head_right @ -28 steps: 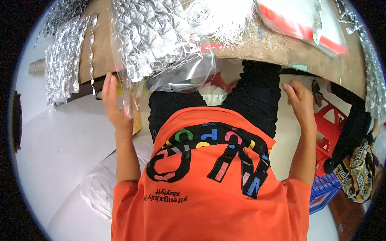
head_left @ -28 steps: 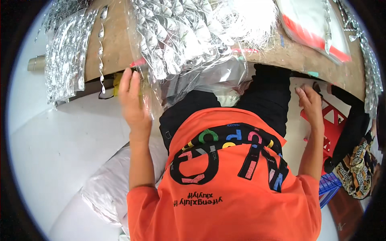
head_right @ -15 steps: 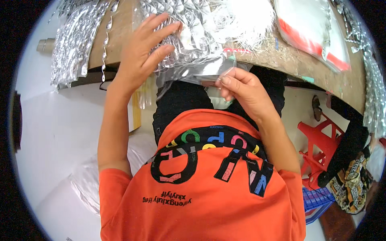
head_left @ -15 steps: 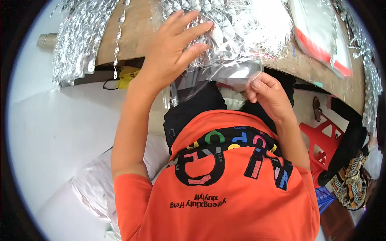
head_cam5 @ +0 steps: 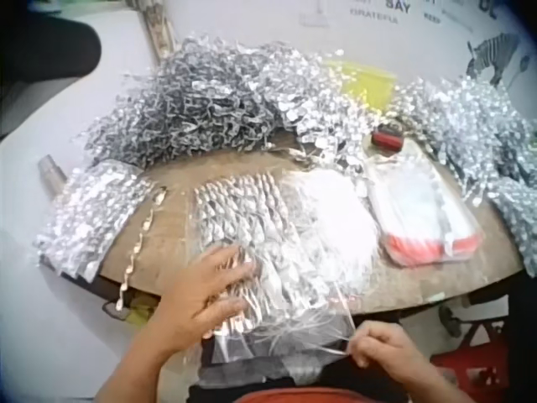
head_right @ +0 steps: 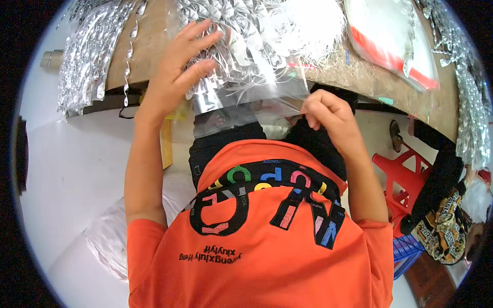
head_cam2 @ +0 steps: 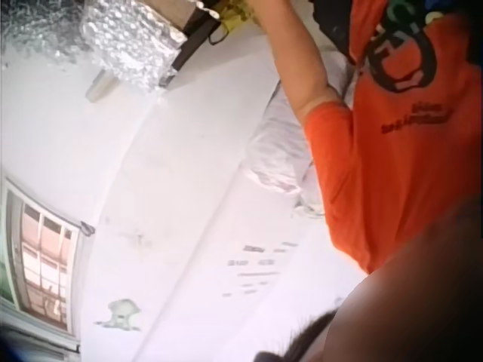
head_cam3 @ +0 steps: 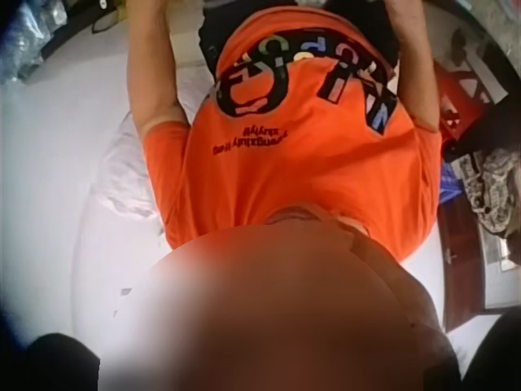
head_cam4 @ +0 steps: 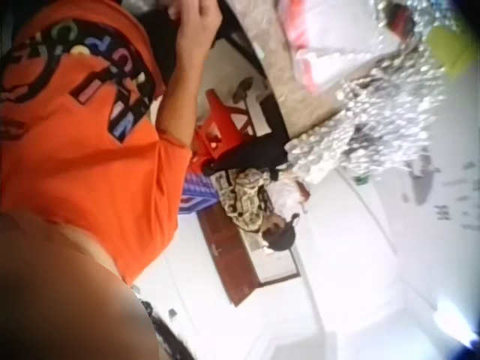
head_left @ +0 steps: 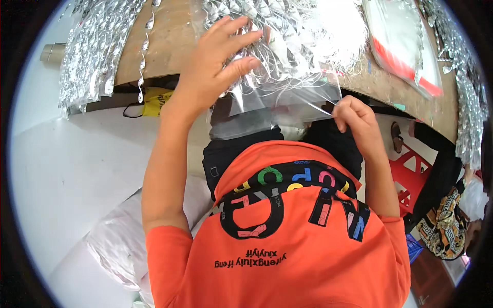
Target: Manually sorting and packaging silver metallic fringe decorations into clear plastic bags.
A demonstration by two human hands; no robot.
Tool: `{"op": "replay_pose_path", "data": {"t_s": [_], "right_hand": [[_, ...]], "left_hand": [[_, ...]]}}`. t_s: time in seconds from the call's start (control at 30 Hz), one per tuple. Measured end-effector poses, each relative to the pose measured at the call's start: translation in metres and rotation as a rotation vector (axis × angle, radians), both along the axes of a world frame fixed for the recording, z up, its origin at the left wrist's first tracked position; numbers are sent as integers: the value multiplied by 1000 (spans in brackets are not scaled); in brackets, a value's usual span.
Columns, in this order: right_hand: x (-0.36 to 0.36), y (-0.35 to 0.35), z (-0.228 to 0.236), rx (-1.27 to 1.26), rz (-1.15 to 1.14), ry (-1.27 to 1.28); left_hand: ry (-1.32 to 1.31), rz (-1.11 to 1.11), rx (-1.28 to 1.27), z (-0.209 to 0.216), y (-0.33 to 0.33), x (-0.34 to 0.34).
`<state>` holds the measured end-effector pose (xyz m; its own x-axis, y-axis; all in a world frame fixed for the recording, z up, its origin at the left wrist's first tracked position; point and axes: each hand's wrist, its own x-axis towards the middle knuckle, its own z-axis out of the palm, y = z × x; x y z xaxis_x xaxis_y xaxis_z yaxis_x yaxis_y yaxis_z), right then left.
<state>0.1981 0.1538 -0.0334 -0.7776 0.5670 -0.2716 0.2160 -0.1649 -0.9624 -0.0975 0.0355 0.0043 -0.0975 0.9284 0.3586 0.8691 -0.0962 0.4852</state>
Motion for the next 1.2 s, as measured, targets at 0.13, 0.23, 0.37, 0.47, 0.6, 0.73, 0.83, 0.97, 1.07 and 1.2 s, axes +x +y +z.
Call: {"op": "replay_pose_path", "data": {"t_s": [0.13, 0.23, 0.37, 0.47, 0.6, 0.73, 0.83, 0.97, 1.07, 1.2], "right_hand": [[30, 8, 1, 38, -196, 63], [45, 12, -5, 709, -253, -141], [17, 20, 4, 1371, -99, -2], [-6, 31, 23, 1549, 82, 45], [-40, 51, 21, 1693, 257, 93], [-60, 51, 22, 1679, 372, 156], [-65, 51, 23, 1681, 392, 192], [-66, 52, 29, 1630, 449, 227], [-66, 53, 27, 1543, 492, 237], [-66, 49, 29, 1386, 493, 252]], "left_hand": [[-235, 176, 62, 12, -18, 2], [42, 260, 126, 3, -56, -6], [279, 230, 43, -27, -92, -4], [217, 86, 92, -29, -88, 1], [238, 19, 224, -32, -59, 0], [306, -82, 143, -29, -48, 9], [311, -136, 207, -27, -46, 6], [245, -164, 193, -24, -50, 2], [217, -181, 187, -22, -53, 0], [189, -155, 172, -17, -54, 4]]}}
